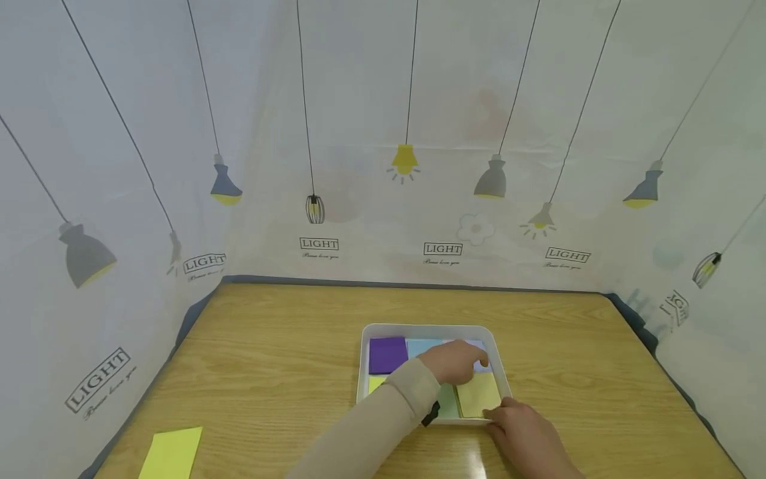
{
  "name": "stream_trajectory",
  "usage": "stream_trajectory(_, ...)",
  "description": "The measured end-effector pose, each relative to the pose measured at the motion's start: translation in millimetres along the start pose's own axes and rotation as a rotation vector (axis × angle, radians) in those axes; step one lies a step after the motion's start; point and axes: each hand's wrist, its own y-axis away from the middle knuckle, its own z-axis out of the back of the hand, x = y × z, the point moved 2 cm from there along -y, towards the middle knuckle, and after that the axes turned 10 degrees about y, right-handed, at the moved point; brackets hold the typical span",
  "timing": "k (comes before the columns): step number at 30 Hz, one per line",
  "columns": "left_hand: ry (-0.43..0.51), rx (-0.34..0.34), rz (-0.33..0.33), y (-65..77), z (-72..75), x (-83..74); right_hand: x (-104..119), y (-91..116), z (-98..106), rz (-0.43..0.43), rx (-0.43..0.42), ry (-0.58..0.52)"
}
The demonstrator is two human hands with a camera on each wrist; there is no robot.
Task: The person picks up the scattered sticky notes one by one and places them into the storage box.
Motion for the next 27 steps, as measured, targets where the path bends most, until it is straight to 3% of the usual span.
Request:
stream_trajectory(5,0.011,-0.030,-0.008,0.0,0.4,4.2,-1,-1,-2,-0.029,0.046,-0.011)
stream_trajectory(15,-0.010,-0.053,-0.005,2.4,3.9,8.7,-2,0,-6,-0.013,-0.035,0.009)
stream_trajectory(27,0.022,-0.073,-0.010,16.5,16.0,15.3,0,-2,-2,-0.016,0.005,0.014)
